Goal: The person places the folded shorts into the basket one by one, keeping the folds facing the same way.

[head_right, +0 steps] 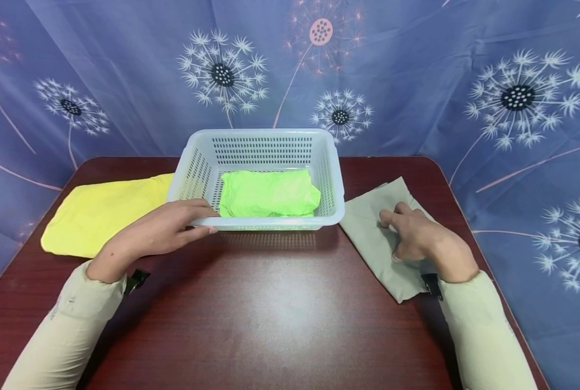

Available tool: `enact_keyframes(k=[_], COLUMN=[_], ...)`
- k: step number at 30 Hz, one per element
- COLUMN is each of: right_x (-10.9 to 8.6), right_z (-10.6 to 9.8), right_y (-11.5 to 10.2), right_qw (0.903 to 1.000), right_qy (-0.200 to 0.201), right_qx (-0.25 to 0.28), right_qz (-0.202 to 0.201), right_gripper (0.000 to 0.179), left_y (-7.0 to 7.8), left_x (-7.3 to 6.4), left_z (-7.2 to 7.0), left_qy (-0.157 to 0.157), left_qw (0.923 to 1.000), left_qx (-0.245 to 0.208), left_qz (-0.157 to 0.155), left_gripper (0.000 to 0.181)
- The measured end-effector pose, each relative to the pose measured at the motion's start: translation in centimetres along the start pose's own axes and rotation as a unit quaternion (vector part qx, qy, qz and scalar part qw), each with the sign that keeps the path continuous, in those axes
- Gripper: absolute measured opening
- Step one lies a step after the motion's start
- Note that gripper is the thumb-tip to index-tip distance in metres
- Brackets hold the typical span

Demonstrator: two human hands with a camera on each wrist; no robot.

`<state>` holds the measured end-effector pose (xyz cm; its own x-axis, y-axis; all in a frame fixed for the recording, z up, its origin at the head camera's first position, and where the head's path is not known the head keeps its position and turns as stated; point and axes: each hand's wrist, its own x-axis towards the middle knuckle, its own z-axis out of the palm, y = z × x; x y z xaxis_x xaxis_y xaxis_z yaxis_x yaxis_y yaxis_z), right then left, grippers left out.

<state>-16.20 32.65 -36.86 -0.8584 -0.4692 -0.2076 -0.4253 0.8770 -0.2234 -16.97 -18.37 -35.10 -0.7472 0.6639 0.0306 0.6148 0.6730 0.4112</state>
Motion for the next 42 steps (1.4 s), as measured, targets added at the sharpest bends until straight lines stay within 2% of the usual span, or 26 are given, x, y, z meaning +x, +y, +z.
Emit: enact_keyframes(k=[11, 27, 42], right_x=[-0.09, -0.01, 0.01], right_z=[0.00, 0.06, 0.15], right_y=[0.01, 0.08, -0.28], right_qw=[0.9997, 0.9996, 0.9988], right_qy=[-0.002, -0.001, -0.010], right_qx=[0.014, 0.015, 0.023], right_qz=[-0.019, -0.025, -0.042], right_gripper=[0.067, 0.068, 0.068], left_y=[0.10, 0.29, 0.23], left_x=[0.00, 0.25, 0.21], left_z=[0.05, 0.09, 0.20], left_qy=[-0.001, 0.008, 0.012], left_qw=[1.0000, 0.9994, 0.9995], left_qx=[-0.006, -0.025, -0.019], left_qz=[-0.001, -0.022, -0.022], left_gripper=[0.011, 0.019, 0.020])
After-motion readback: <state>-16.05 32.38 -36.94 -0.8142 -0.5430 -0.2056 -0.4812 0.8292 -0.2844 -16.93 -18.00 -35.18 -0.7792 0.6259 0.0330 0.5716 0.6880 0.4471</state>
